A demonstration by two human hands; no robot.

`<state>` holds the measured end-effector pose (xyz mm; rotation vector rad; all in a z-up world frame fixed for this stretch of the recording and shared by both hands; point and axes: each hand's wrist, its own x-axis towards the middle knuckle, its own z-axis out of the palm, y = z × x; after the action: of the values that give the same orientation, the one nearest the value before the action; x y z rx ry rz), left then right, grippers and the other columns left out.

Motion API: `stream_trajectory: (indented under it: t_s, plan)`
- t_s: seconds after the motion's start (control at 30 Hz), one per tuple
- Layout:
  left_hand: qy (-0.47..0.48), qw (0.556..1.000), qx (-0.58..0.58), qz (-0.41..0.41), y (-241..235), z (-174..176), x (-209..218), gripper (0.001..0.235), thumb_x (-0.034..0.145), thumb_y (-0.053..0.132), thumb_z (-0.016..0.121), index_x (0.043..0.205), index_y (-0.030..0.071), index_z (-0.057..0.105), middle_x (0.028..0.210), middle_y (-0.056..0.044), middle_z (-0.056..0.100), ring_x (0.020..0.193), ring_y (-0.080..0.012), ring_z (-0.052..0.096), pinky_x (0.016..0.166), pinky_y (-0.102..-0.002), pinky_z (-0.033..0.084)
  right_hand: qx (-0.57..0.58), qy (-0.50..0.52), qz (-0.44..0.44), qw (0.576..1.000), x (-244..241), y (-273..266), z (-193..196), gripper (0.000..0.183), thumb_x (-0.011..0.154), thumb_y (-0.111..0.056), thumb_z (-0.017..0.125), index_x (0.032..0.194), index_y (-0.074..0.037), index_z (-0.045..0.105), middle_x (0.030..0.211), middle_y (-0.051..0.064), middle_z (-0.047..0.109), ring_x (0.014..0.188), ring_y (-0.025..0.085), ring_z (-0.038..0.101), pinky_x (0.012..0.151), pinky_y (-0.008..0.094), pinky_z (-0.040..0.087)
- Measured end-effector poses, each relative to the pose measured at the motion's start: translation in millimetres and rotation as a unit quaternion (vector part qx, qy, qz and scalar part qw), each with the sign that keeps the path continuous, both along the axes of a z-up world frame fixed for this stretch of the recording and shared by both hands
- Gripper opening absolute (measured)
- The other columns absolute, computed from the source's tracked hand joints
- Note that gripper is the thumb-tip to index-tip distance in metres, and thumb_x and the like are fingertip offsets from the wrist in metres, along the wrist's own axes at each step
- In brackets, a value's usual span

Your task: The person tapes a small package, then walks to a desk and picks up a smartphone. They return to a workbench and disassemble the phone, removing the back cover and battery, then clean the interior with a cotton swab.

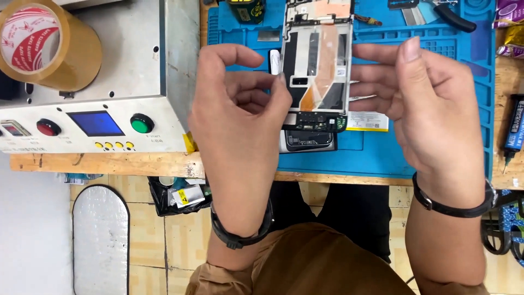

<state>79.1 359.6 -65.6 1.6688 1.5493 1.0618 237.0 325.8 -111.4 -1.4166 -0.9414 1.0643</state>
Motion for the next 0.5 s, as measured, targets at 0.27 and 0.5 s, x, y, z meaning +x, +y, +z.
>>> stream_trajectory:
  t_s: [0.27, 0.5]
  plan:
    - [-0.036, 0.994, 0.057, -0.084, -2, -6, 9, 0.023, 0.088, 0.013, 0.062, 0.100, 0.017, 0.043, 0.084, -0.002, 0.069, 0.069, -0.0087, 0.065, 0.066, -0.020, 0.057, 0.048, 0.010, 0.045, 0.998, 12, 8, 8, 0.034, 0.098, -0.021, 0.050, 0.126, -0.003, 0.051, 0.116, 0.009, 0.065, 0.099, 0.015, 0.070, 0.068, 0.018, 0.062]
    - [-0.074, 0.986, 0.003, -0.148, -24, -37, 0, 0.048, 0.090, 0.029, 0.054, 0.130, 0.006, 0.041, 0.122, -0.016, 0.060, 0.110, -0.0247, 0.063, 0.094, -0.031, 0.058, -0.007, -0.040, -0.034, 0.999, 33, -37, -13, 0.033, 0.096, -0.004, 0.055, 0.128, -0.005, 0.052, 0.100, 0.005, 0.065, 0.077, 0.007, 0.063, 0.059, 0.014, 0.052]
